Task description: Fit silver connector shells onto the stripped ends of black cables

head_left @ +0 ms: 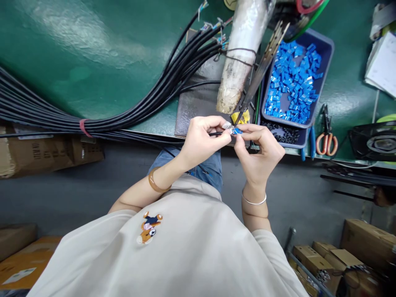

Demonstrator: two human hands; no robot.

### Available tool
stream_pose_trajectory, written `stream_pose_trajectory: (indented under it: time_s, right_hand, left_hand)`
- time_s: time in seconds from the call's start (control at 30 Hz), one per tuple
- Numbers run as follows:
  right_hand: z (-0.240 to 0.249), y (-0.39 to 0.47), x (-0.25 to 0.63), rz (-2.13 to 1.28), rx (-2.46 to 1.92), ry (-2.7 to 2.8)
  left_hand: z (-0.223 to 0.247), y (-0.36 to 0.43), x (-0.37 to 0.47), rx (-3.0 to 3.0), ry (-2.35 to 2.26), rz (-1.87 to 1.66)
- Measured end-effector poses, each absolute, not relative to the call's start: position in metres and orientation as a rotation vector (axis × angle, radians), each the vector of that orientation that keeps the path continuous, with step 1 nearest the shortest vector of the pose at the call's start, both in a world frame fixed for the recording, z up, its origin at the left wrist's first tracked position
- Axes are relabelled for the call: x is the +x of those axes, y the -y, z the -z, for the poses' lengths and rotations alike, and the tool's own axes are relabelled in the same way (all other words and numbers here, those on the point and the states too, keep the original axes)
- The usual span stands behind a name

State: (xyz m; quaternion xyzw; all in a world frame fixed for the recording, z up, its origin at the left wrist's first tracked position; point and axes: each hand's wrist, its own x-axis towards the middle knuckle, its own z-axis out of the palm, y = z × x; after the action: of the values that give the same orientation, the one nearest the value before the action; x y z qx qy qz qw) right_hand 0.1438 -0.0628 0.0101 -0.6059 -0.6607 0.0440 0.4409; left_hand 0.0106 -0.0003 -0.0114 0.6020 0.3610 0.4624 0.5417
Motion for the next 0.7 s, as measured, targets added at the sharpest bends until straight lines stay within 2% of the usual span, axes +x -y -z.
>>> stream_pose_trajectory:
  time_s: [0.7]
  right_hand:
    - [-0.0136,0.0593,0.1402,-0.055,-1.504,1.663]
  left_hand:
    - [0.0098,0.0079,0.0132,1.457,-0.958,-1.126]
